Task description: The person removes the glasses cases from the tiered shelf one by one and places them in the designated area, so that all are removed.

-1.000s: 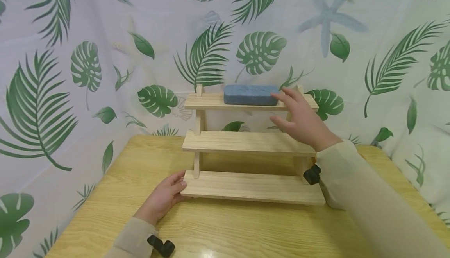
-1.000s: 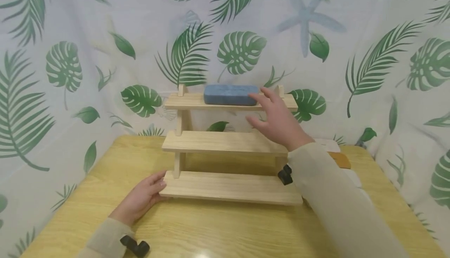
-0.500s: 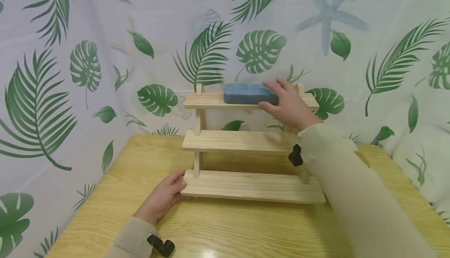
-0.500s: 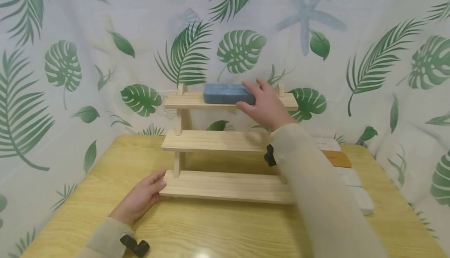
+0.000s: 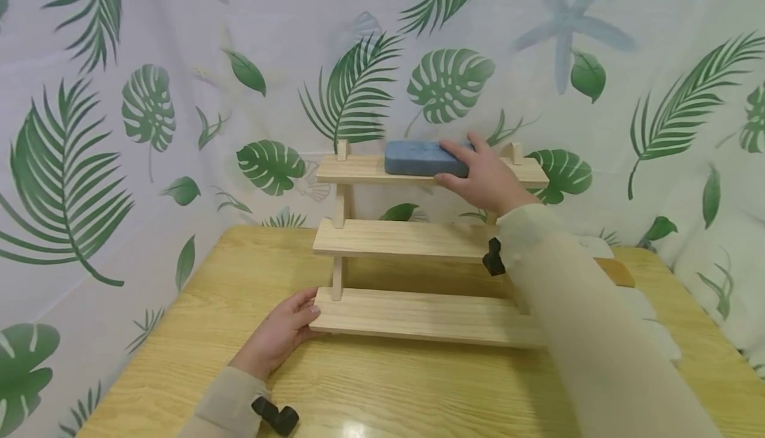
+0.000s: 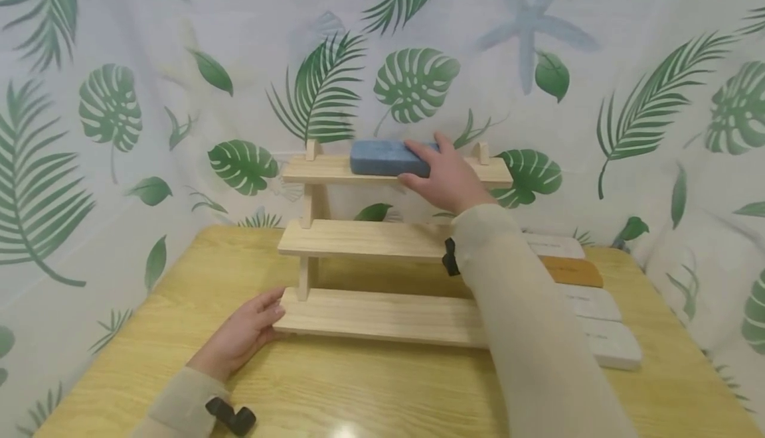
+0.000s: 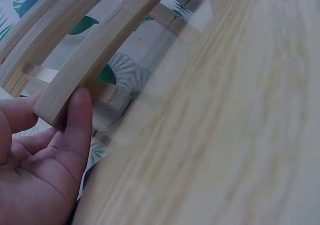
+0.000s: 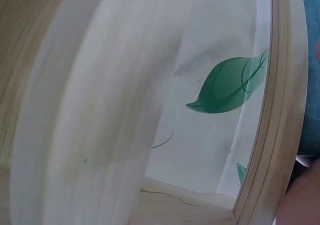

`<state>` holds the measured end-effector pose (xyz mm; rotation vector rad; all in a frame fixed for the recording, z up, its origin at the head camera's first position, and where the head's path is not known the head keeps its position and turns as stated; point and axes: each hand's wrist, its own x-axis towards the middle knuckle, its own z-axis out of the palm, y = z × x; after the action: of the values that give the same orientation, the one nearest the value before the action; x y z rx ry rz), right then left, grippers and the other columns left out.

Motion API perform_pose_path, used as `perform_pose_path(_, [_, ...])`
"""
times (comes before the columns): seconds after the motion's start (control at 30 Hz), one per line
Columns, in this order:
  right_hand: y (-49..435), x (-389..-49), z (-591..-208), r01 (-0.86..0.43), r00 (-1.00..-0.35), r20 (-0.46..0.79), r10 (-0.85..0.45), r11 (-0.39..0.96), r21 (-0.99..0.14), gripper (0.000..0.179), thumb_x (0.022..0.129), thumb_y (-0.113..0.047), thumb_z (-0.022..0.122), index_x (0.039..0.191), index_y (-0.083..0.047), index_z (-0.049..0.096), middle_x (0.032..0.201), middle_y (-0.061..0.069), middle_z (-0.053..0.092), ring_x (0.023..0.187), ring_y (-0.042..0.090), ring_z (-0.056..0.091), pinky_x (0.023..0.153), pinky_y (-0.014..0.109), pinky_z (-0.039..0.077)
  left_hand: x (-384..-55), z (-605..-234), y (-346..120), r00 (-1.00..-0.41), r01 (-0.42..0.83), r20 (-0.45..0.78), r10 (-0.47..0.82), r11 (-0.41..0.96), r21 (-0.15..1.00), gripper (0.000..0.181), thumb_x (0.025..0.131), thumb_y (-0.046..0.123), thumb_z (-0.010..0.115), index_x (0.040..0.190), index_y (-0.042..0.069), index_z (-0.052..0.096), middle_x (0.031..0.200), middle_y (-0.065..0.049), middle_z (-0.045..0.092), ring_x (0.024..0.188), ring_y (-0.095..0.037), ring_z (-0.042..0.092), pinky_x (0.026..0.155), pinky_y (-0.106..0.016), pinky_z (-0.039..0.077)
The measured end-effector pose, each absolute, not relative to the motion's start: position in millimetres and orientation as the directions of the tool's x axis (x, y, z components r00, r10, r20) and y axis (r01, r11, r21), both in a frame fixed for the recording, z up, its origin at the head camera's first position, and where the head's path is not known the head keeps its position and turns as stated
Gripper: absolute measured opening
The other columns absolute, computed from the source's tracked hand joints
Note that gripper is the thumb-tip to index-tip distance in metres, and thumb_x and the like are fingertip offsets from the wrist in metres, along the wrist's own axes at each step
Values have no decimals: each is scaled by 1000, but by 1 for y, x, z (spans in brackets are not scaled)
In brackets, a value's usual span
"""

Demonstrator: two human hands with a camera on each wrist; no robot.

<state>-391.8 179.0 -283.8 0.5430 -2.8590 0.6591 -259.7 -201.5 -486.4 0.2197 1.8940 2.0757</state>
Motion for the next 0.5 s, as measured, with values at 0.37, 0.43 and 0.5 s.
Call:
perform_pose_path(0.37, [180,-392,-298,-413,-891,357,-281,828,-380,69,94,-55,67,156,-37,41,159,19,26,132,46,42,102,63,40,-259,-485,-200,-940,-139,-113,323,-59,989,56,109,14,46,158,-1,24,152,-29,39,126,-30,54,99,-39,51])
perform_pose_path(0.43, [180,-391,-300,-421,-883,379,-276,823,-380,69,93,-54,69,155,-38,43,158,18,28,131,45,44,102,62,41,-259,-485,-200,-940,-136,-110,323,-58,989,56,110,14,46,159,-1,24,152,-29,39,127,-30,54,99,-39,51])
perform_pose_path(0.5, [180,-390,-302,-429,-876,399,-272,819,-382,69,92,-52,71,154,-38,44,157,18,30,130,45,45,101,62,42,-259,-485,-200,-940,-136,-110,323,-58,989,55,110,14,45,159,-1,24,152,-29,39,127,-31,54,99,-39,51])
